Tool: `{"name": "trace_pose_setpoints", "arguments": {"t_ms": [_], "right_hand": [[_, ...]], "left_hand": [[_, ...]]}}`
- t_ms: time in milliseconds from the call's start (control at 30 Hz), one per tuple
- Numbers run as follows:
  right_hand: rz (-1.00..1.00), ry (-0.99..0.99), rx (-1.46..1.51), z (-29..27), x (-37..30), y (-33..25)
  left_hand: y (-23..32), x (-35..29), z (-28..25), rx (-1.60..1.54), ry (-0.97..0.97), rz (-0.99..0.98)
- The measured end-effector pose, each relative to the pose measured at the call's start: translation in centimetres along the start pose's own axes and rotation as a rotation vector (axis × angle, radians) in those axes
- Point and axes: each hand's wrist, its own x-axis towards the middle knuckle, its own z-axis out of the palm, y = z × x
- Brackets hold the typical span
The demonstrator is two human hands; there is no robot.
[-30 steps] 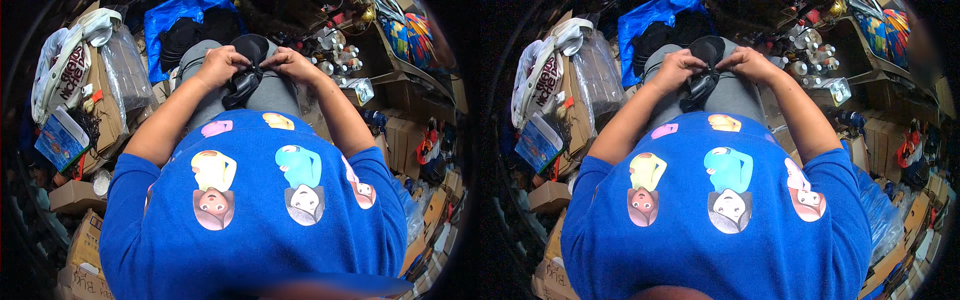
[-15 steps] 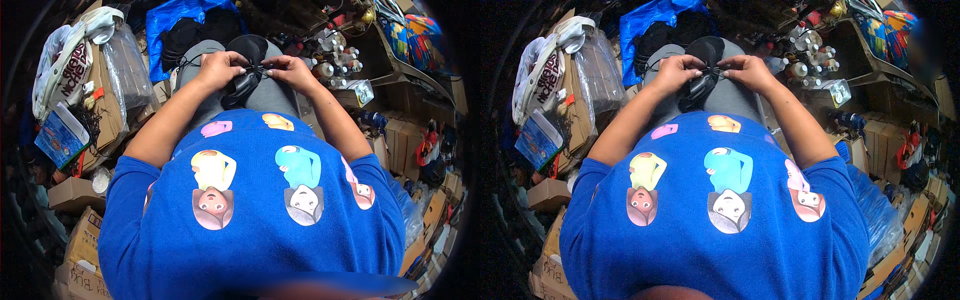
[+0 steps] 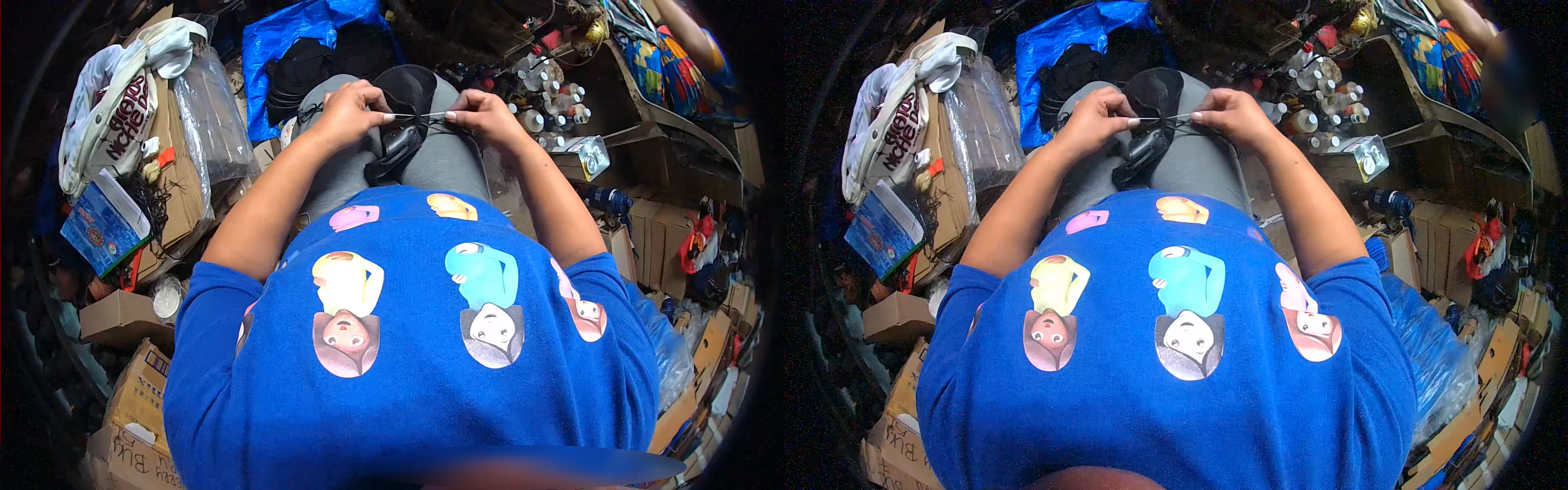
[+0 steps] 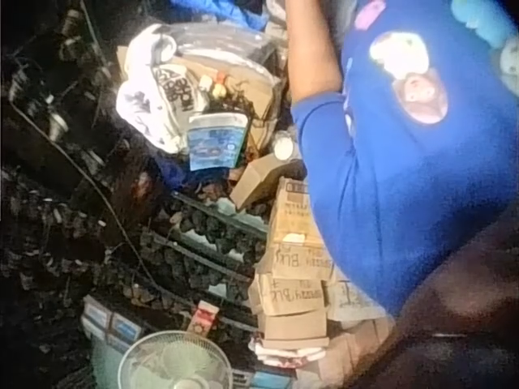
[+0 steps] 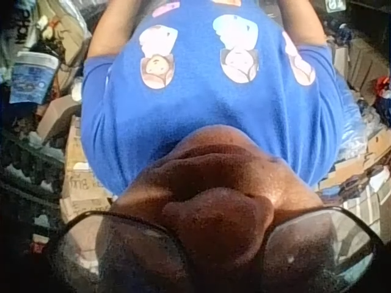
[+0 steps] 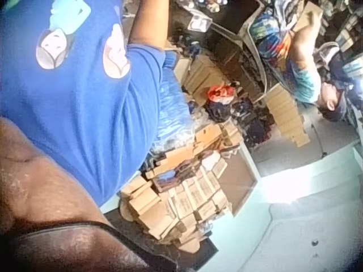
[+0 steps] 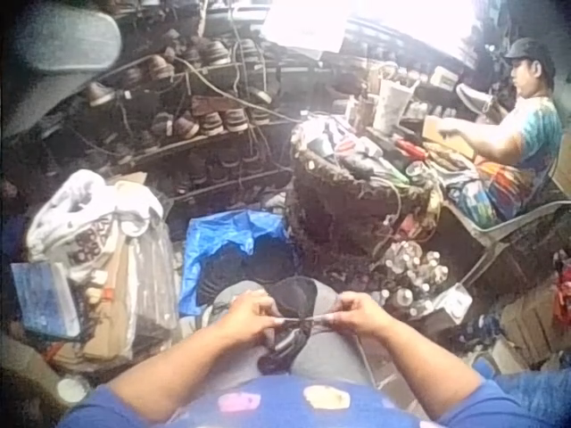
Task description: Manually sewing or stitching leather components of a shoe using a needle and thread.
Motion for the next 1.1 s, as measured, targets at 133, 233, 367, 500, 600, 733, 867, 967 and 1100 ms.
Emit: {"name": "trace_pose_setpoints", "arguments": {"t_ms": [133, 233, 367, 500, 600, 733, 867, 967, 1100], "right_hand": [[-0.121, 0.044, -0.163, 0.7, -0.9, -0.2], [-0.095, 0.059, -0.447, -0.1, -0.9, 0.4], [0.047, -0.086, -0.146, -1.0, -2.6, -0.2], [-0.023, 0.071, -0.352, -2.0, -1.7, -2.9], [-0.214, 0.276, -0.936, -2.6, 0.4, -2.2], [-0.413, 0.142, -1.055, -0.9, -0.5, -4.9], [-0.377, -0.102, -1.383, 3.1, -0.3, -5.4], [-0.347, -0.167, -1.387, 3.3, 0.2, -5.4], [-0.393, -0.125, -1.348, 0.1, -0.7, -3.5]], "left_hand": [[1.8, -0.1, 0.0, 0.024, -0.068, 0.036], [2.2, 0.7, 0.4, 0.124, -0.123, 0.008], [2.8, 1.0, 0.5, 0.278, -0.142, 0.126], [2.7, 1.1, 0.1, 0.25, -0.179, 0.24], [3.5, 1.5, -0.4, 0.305, -0.213, 0.24], [2.8, 1.8, -0.5, 0.366, -0.26, 0.279], [2.9, 1.8, -1.1, 0.42, -0.298, 0.292], [1.5, 1.4, -1.3, 0.424, -0.277, 0.379], [-1.4, -0.9, -4.3, 0.634, -0.171, 0.389]]}}
